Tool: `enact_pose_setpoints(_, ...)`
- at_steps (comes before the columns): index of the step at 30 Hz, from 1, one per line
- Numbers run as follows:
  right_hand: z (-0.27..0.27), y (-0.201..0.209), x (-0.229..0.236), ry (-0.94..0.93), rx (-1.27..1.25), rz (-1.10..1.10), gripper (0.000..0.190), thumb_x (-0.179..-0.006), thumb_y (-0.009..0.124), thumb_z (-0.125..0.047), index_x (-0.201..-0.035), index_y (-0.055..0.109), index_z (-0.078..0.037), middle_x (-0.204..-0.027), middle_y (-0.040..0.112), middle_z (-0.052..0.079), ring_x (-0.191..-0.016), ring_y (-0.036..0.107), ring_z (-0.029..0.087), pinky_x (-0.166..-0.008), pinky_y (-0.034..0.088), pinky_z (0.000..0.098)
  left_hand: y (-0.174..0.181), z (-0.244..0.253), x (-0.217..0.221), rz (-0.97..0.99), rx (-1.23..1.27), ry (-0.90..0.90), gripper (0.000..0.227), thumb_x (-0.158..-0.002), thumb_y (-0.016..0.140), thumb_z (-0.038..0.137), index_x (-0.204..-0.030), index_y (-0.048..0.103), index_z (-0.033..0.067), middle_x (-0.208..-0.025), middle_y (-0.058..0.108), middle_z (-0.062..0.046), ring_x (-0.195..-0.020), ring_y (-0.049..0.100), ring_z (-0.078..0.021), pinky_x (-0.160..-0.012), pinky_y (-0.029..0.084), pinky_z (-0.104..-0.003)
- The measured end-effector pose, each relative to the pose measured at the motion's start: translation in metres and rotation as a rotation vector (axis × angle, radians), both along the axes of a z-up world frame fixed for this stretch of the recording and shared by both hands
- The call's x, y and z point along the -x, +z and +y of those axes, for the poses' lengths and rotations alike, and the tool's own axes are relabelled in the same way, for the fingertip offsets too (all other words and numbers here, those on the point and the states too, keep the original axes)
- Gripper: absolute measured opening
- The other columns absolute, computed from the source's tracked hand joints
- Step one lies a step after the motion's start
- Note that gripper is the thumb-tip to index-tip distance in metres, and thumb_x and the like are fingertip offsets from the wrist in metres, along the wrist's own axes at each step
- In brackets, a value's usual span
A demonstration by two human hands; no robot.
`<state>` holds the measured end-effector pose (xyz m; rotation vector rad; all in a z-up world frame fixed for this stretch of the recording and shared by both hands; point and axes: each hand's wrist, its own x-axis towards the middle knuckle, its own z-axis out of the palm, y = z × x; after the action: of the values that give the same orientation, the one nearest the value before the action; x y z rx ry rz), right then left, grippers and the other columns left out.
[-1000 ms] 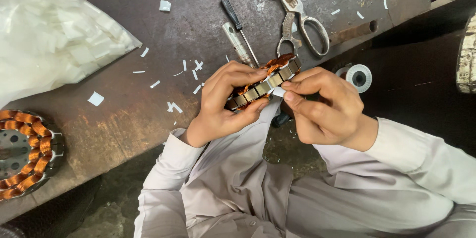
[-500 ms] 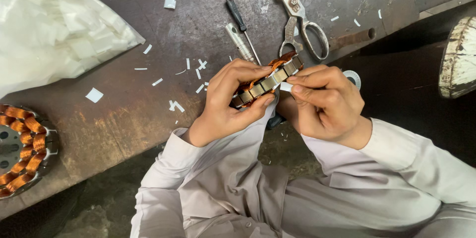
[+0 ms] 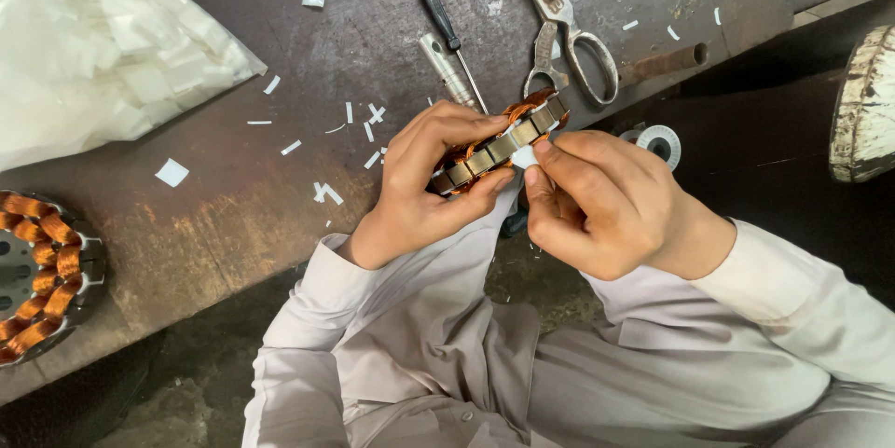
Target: The person inserts small white insulating paper pieces into the slots of a copper-wound motor stator. They pick up each piece from the table and press it into place between the copper windings, repeating this process across multiple slots.
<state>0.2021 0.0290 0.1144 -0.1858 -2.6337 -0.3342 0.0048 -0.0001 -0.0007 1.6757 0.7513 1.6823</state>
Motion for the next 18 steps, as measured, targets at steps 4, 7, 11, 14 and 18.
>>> enact_pose_setpoints(4, -0.005, 0.003, 0.005, -0.057, -0.065, -0.027, 0.017, -0.083, 0.076, 0.012, -0.081, 0.064, 0.000, -0.097, 0.063, 0.022, -0.082, 0.067, 0.033, -0.064, 0.060, 0.0393, -0.001, 0.000, -0.001, -0.001, 0.005, 0.004, 0.043, -0.087, 0.087, 0.005, -0.122, 0.061, 0.0007, -0.119, 0.070, -0.014, -0.095, 0.071, -0.0234, -0.080, 0.056, -0.031)
enact_pose_setpoints(7, -0.012, -0.003, 0.012, -0.119, -0.169, -0.032, 0.016, -0.084, 0.074, 0.012, -0.080, 0.062, 0.002, -0.094, 0.063, 0.023, -0.078, 0.066, 0.031, -0.061, 0.059, 0.0371, 0.000, 0.002, -0.001, 0.008, 0.009, 0.015, 0.042, -0.087, 0.086, 0.005, -0.121, 0.062, 0.0003, -0.118, 0.071, -0.014, -0.095, 0.070, -0.0235, -0.077, 0.056, -0.030)
enact_pose_setpoints(11, -0.013, -0.014, 0.016, -0.137, -0.267, -0.026, 0.013, -0.085, 0.072, 0.010, -0.080, 0.062, 0.005, -0.091, 0.062, 0.023, -0.073, 0.064, 0.028, -0.058, 0.057, 0.0353, -0.002, 0.001, 0.000, 0.001, -0.006, 0.032, 0.041, -0.088, 0.084, 0.006, -0.122, 0.061, 0.0002, -0.119, 0.070, -0.014, -0.096, 0.070, -0.0239, -0.078, 0.056, -0.030)
enact_pose_setpoints(14, -0.011, -0.018, 0.019, -0.139, -0.286, -0.006, 0.011, -0.085, 0.072, 0.010, -0.081, 0.063, 0.005, -0.090, 0.062, 0.022, -0.073, 0.064, 0.028, -0.057, 0.057, 0.0354, -0.004, -0.001, 0.000, -0.013, -0.002, 0.044, 0.041, -0.088, 0.082, 0.006, -0.122, 0.061, -0.0002, -0.117, 0.069, -0.014, -0.095, 0.070, -0.0238, -0.079, 0.057, -0.031)
enact_pose_setpoints(18, -0.010, -0.009, 0.021, -0.101, -0.143, 0.007, 0.010, -0.085, 0.075, 0.009, -0.092, 0.068, 0.007, -0.097, 0.063, 0.022, -0.082, 0.068, 0.031, -0.066, 0.062, 0.0371, -0.003, -0.002, 0.000, -0.037, 0.005, 0.042, 0.039, -0.090, 0.078, 0.006, -0.123, 0.060, 0.0002, -0.117, 0.068, -0.014, -0.098, 0.070, -0.0236, -0.085, 0.057, -0.031)
